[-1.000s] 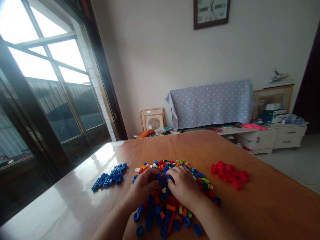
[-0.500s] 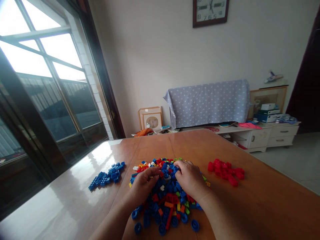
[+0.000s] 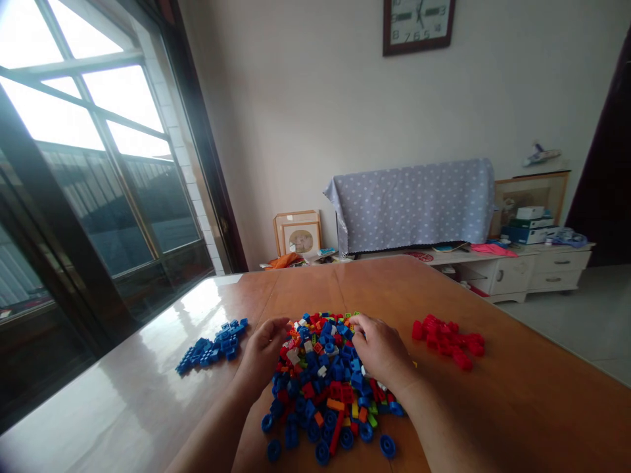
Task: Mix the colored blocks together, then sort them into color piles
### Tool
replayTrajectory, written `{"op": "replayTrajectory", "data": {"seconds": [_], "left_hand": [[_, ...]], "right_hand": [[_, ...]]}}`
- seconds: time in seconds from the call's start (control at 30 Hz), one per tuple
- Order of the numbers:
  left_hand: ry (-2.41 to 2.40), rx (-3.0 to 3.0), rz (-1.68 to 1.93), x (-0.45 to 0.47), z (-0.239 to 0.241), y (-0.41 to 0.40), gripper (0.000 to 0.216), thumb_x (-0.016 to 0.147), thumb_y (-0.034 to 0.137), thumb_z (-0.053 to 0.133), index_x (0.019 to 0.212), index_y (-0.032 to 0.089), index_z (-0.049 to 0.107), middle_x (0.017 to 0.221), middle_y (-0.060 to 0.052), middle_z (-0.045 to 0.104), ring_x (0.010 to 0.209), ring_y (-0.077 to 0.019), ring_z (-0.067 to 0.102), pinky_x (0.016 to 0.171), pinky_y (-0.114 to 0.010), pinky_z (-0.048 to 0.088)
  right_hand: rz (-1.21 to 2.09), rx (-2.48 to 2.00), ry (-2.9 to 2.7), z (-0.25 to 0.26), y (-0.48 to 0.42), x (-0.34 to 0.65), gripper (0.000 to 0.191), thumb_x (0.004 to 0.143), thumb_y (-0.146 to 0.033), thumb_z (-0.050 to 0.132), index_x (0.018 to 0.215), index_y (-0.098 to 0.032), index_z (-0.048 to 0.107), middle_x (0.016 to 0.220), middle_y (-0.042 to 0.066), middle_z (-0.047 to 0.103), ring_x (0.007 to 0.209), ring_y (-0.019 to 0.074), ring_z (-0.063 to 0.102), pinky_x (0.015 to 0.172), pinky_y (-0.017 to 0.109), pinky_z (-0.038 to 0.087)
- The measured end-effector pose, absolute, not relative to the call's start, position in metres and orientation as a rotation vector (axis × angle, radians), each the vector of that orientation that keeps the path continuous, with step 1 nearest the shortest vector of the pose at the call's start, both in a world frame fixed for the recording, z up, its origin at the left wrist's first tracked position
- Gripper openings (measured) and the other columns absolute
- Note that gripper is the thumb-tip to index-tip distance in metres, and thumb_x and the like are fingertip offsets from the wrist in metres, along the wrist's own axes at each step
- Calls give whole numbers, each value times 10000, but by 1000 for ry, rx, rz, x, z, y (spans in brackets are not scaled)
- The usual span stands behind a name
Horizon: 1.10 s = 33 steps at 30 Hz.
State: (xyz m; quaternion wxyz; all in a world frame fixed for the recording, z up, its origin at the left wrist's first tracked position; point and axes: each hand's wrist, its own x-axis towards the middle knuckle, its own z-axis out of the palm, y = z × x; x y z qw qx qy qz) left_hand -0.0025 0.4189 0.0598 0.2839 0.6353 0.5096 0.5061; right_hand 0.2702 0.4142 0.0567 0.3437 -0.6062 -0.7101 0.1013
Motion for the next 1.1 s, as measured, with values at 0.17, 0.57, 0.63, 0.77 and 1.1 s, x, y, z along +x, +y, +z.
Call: {"op": "replayTrajectory", "data": {"seconds": [0.17,0.57,0.63,0.77,1.1], "left_hand": [[1529,1892,1229,-6,56,421,333,931,301,522,1202,199,687,1185,-97,728,1139,-262,650,992,-405,499],[1576,2419,878,5,51,409,390,959,239,453,1290,301,649,1353,-34,646,1339,-294,472,1148,-500,346],[1564,2430,911,5,55,409,338,939,218,472,1189,282,689,1216,-49,695,1230,-274,539,1080,-446,411],[1599,2377,952,4,57,410,268,896,196,521,1067,268,715,1045,-48,717,1093,-255,588,953,-380,467],[1540,2374,1094,5,56,411,217,912,210,538,1043,254,706,1044,-57,693,1015,-240,624,921,-388,477]], "right_hand": [[269,-1517,-1823,54,415,268,386,851,-250,490,1187,-263,679,1089,38,753,1048,211,684,903,309,506],[298,-1442,-1880,46,419,268,328,901,-360,480,1129,-266,697,1140,54,743,1078,233,669,937,347,494],[291,-1427,-1886,46,418,268,330,904,-374,480,1126,-263,698,1134,53,744,1075,236,670,933,351,497],[270,-1425,-1878,50,415,266,325,898,-368,482,1096,-251,713,1126,50,748,1080,233,674,942,349,501],[299,-1536,-1718,58,420,285,360,857,-263,481,1140,-241,703,1153,50,752,1072,211,696,923,315,518]]}}
